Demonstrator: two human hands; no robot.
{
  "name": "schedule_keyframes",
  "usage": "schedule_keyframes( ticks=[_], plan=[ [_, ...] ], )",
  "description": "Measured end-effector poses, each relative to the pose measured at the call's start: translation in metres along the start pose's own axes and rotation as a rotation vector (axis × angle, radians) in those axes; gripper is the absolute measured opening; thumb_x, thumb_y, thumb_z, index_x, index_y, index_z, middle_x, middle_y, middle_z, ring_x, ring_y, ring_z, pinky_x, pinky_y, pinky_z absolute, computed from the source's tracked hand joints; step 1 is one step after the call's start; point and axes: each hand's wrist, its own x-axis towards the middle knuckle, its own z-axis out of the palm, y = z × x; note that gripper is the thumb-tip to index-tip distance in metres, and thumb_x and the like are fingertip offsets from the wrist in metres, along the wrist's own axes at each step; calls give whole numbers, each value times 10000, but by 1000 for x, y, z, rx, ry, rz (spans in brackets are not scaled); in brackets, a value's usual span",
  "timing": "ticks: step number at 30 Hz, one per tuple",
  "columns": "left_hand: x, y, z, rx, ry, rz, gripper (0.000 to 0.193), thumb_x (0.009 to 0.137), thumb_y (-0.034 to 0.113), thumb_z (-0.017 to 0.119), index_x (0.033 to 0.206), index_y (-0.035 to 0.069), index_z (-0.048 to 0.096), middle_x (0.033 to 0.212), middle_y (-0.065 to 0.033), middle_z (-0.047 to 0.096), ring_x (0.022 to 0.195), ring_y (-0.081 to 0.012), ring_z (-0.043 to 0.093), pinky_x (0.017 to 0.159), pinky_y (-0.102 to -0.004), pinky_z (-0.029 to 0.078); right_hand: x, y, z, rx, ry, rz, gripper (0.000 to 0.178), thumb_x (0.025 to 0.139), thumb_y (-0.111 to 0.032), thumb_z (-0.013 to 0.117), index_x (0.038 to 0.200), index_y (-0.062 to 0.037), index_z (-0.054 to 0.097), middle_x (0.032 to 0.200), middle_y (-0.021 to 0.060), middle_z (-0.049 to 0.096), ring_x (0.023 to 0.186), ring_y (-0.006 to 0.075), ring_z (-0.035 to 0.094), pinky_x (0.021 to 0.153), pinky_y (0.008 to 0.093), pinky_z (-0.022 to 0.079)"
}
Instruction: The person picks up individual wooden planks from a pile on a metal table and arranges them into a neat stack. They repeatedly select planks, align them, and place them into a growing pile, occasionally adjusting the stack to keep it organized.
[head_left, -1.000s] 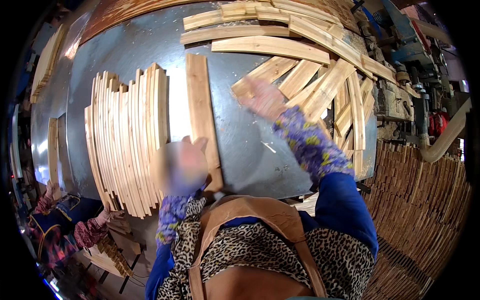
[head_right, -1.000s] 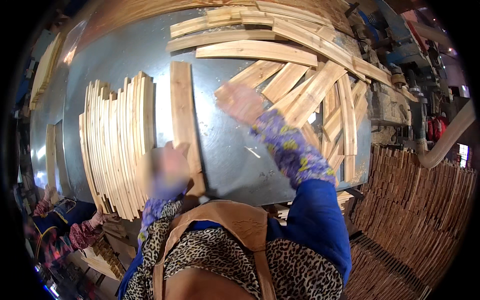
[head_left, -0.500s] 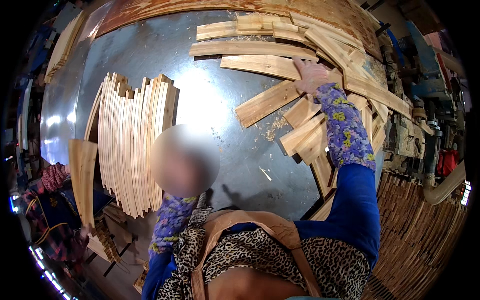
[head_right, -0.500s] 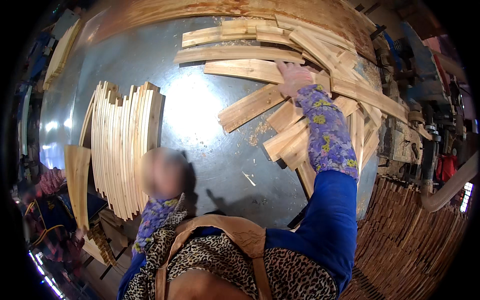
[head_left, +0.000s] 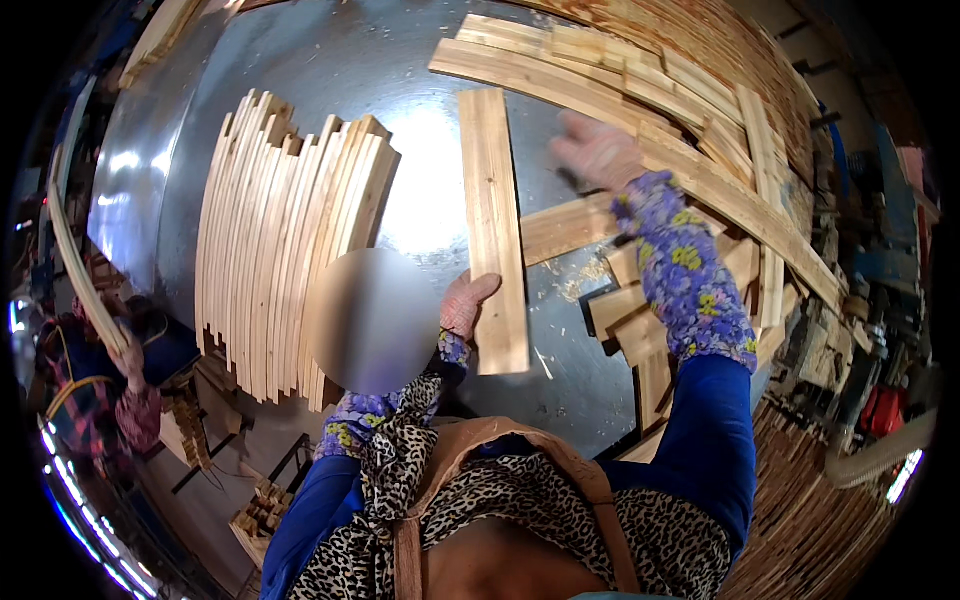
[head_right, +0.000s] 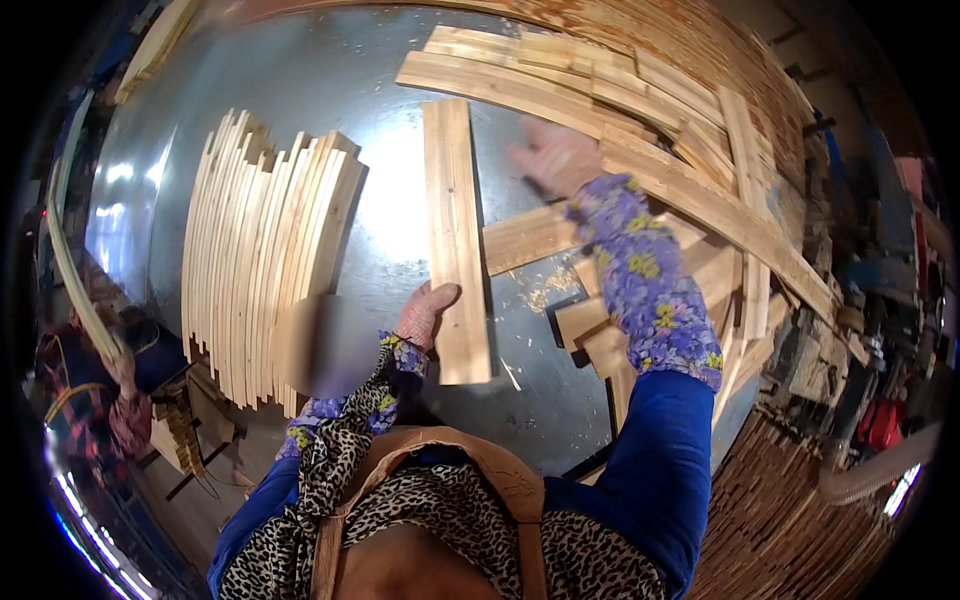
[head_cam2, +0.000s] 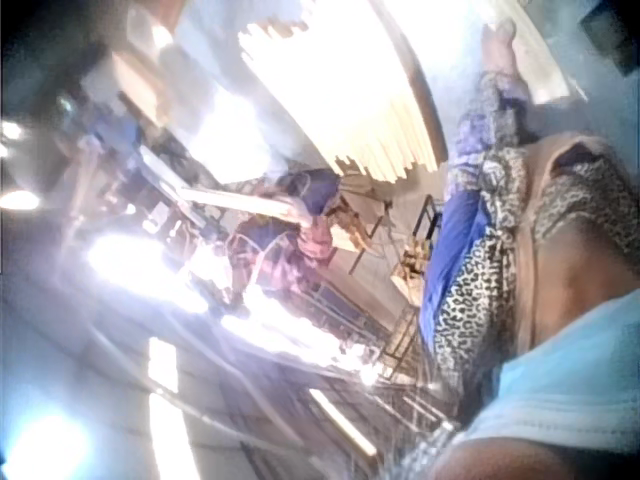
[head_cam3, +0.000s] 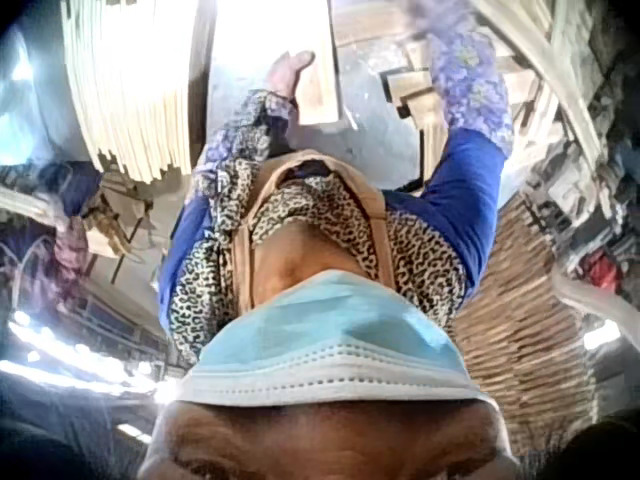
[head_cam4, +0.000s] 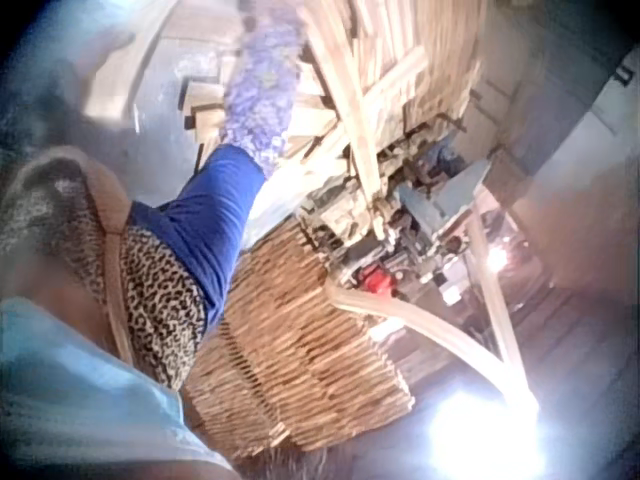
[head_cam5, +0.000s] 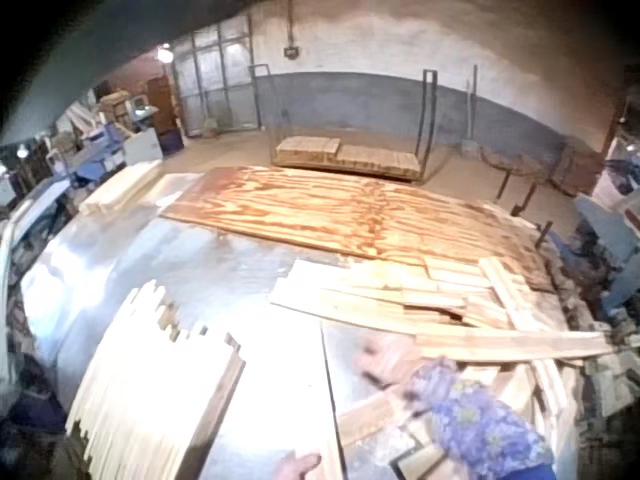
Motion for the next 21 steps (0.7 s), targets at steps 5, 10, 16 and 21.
schedule_keyframes(
  ticks=[5, 10, 16, 21],
  plan=[
    [-67, 34, -74, 965, 290, 100, 526, 1015, 296, 751, 1402, -45, 648, 1027, -136, 763, 945, -233, 745, 791, -454, 616, 19, 18, -59, 132, -17, -112, 977, 932, -524, 794, 1699, -54, 414, 1616, 265, 568, 1492, 382, 558, 1242, 404, 440],
    [-164, 54, -114, 1918, 914, 760, 519, 1048, 282, 688, 1494, 41, 581, 1399, -163, 653, 1143, -313, 694, 985, -458, 593, -48, 86, -58, -550, -116, -157, 1101, 830, -481, 853, 1741, -138, 339, 1668, 245, 495, 1550, 428, 460, 1262, 484, 418],
    [-154, 65, -118, 1873, 781, 1075, 910, 874, 150, 872, 1656, 84, 411, 1580, -265, 547, 1367, -494, 587, 1146, -576, 510, -89, 62, -57, -513, -174, 235, 1059, 849, -458, 804, 1742, -157, 320, 1392, 248, 636, 1260, 364, 632, 1112, 503, 538],
    [-84, 34, -5, 785, 119, 370, 952, 997, 319, 811, 1721, -17, 292, 1646, -284, 511, 1523, -401, 499, 1259, -470, 410, -80, -10, -7, 529, -409, 197, 1062, 976, -745, 659, 1724, -57, 350, 1395, 297, 699, 1286, 400, 676, 1064, 544, 555]
  ],
)
